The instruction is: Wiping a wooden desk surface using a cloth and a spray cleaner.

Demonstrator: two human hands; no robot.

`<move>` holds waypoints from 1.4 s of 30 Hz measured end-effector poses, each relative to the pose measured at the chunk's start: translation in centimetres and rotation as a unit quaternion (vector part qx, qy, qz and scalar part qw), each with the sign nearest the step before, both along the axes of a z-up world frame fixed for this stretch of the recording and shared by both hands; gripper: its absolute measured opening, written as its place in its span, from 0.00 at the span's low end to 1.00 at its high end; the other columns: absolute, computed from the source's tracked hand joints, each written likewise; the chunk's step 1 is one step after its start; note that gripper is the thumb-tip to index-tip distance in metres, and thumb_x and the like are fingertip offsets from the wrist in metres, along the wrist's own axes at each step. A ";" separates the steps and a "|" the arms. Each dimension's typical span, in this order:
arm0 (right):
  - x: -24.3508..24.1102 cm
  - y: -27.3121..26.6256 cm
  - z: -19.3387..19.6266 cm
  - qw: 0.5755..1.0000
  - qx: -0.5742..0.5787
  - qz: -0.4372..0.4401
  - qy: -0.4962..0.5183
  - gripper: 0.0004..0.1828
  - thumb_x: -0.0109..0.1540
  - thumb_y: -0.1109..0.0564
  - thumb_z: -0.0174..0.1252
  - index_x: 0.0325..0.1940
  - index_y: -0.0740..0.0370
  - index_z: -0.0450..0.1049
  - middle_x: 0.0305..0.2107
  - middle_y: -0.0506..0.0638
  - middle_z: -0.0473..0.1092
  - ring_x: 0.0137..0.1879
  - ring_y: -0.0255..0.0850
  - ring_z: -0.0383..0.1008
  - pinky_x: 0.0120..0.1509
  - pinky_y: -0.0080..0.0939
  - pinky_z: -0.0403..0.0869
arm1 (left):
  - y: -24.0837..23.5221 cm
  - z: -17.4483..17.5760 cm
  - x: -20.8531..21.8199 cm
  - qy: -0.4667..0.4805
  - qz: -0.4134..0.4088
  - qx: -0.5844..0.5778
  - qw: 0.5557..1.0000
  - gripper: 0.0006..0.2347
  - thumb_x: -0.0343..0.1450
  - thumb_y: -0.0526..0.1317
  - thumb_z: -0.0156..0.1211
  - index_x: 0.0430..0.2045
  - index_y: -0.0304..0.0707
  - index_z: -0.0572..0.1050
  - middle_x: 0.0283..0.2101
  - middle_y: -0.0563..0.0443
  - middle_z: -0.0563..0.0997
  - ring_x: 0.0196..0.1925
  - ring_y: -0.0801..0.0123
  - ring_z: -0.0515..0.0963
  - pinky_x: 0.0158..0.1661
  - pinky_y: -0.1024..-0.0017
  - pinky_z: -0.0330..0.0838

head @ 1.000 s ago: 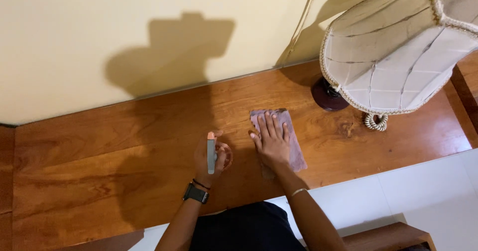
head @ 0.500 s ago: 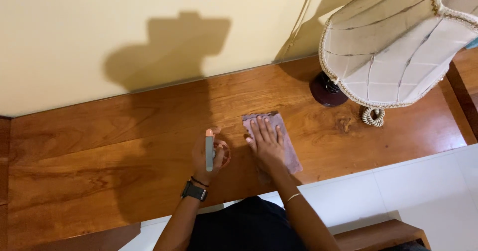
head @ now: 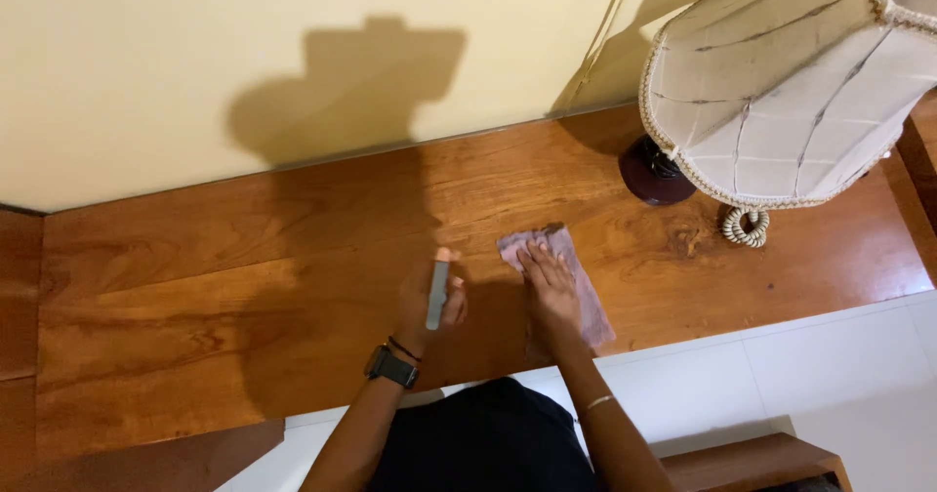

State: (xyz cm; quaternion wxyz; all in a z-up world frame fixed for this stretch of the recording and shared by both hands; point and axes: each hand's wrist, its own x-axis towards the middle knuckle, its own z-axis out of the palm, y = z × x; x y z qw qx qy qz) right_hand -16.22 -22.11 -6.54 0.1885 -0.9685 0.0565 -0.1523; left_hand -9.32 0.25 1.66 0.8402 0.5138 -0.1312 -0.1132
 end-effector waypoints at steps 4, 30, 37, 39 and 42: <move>-2.4 0.4 5.4 0.986 0.148 0.026 -0.077 0.15 0.69 0.60 0.49 0.53 0.50 0.79 0.54 0.47 0.76 0.63 0.49 0.75 0.67 0.49 0.71 | -1.0 2.4 -1.5 -0.186 0.031 0.406 0.894 0.16 0.61 0.39 0.66 0.42 0.38 0.76 0.32 0.44 0.80 0.33 0.55 0.84 0.32 0.63 0.80; -10.7 -2.1 10.0 0.621 0.734 -0.205 -0.183 0.14 0.73 0.56 0.48 0.63 0.54 0.67 0.46 0.42 0.72 0.46 0.27 0.71 0.51 0.25 0.69 | 2.4 1.8 -2.8 -0.009 -0.063 0.594 0.802 0.18 0.64 0.52 0.62 0.31 0.34 0.79 0.30 0.32 0.82 0.41 0.38 0.84 0.39 0.53 0.77; -9.4 -2.6 4.4 0.691 0.668 -0.236 -0.145 0.17 0.75 0.47 0.44 0.68 0.47 0.65 0.55 0.56 0.73 0.58 0.47 0.76 0.65 0.52 0.74 | 6.7 1.3 -0.5 0.061 -0.017 0.587 0.807 0.17 0.63 0.54 0.58 0.18 0.38 0.81 0.23 0.35 0.81 0.36 0.38 0.84 0.36 0.55 0.74; -9.1 -1.7 4.6 0.686 0.675 -0.219 -0.160 0.18 0.76 0.48 0.44 0.70 0.49 0.63 0.57 0.57 0.71 0.61 0.49 0.75 0.67 0.54 0.72 | 8.2 1.2 0.4 0.053 -0.008 0.573 0.818 0.14 0.63 0.52 0.58 0.20 0.40 0.81 0.25 0.33 0.81 0.38 0.36 0.83 0.38 0.54 0.73; -8.2 2.2 9.7 0.593 0.770 -0.168 -0.165 0.11 0.74 0.56 0.47 0.61 0.53 0.69 0.44 0.40 0.73 0.47 0.25 0.72 0.53 0.24 0.70 | 10.9 2.9 1.6 0.110 0.038 0.577 0.808 0.14 0.63 0.54 0.58 0.18 0.46 0.81 0.19 0.43 0.81 0.31 0.49 0.85 0.35 0.63 0.75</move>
